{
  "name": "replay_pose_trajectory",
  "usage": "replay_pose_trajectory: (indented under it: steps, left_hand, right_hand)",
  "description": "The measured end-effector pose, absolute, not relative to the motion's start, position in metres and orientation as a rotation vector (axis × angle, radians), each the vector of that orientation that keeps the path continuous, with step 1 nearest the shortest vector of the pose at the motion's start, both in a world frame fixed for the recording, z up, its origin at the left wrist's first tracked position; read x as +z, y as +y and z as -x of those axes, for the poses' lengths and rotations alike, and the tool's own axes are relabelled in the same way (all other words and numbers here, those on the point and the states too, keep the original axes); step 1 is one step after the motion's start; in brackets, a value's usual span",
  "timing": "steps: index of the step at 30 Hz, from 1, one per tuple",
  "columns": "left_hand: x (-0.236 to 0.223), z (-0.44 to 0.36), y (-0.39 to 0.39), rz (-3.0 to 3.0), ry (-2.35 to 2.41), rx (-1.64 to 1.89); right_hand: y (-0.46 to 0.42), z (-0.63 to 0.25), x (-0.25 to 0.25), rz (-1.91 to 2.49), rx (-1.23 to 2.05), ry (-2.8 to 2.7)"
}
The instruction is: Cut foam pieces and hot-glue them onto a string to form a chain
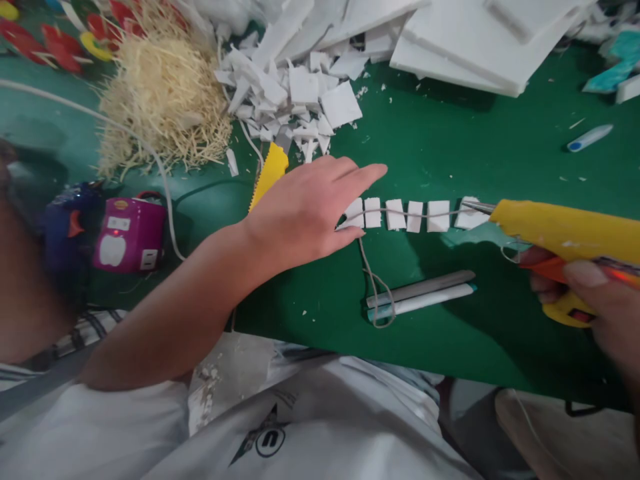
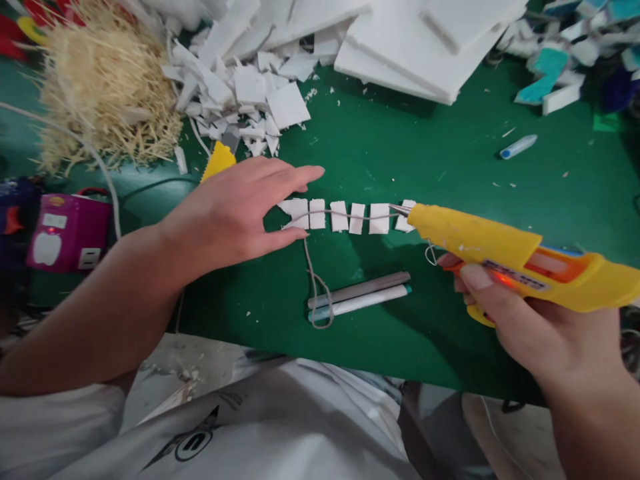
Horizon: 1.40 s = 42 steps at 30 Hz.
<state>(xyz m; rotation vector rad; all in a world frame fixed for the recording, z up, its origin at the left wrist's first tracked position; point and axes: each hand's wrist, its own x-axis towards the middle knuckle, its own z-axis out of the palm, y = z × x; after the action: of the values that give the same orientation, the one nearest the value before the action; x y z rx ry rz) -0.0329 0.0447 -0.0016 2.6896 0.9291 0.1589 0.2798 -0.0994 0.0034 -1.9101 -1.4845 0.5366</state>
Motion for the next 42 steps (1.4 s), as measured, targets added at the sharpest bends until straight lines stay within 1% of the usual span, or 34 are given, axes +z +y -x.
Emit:
replay_pose_trajectory:
  steps: [2, 5, 10, 15, 21, 25, 31, 37, 42]
  left_hand:
    - [-0.001, 0.034, 0.044, -2.726, 0.932, 0.154]
    - [0.002, 0.033, 0.045, -2.774, 0.918, 0.153]
    - [0.007, 0.011, 0.040, -2.793, 0.888, 0.265]
    - [0.000, -0.028, 0.034, -2.773, 0.876, 0.205]
    - [-0.006, -0.055, 0.030, -2.790, 0.889, 0.238]
    - [-0.006, -0.056, 0.029, -2.801, 0.914, 0.234]
    - [-0.007, -0.050, 0.033, -2.802, 0.885, 0.228]
    - [-0.012, -0.049, 0.038, -2.798, 0.842, 0.342]
    - [-0.009, -0.046, 0.039, -2.780, 0.850, 0.288]
  right_hand:
    - [-0.096, -0.270, 0.009, 1.892, 0.602, -1.346]
    - [-0.093, -0.268, 0.009, 1.898, 0.684, -1.344]
    - [-0.098, -0.284, -0.002, 1.987, 0.594, -1.338]
    - [-0.105, -0.284, -0.008, 2.040, 0.628, -1.217]
    - [-0.105, -0.281, -0.004, 2.060, 0.582, -1.200]
    - [-0.102, -0.276, 0.000, 2.064, 0.562, -1.206]
    - [-0.096, -0.270, 0.001, 1.944, 0.670, -1.285]
    - [-0.091, -0.267, 0.002, 1.945, 0.531, -1.295]
    - [-0.091, -0.268, 0.004, 1.989, 0.550, -1.338]
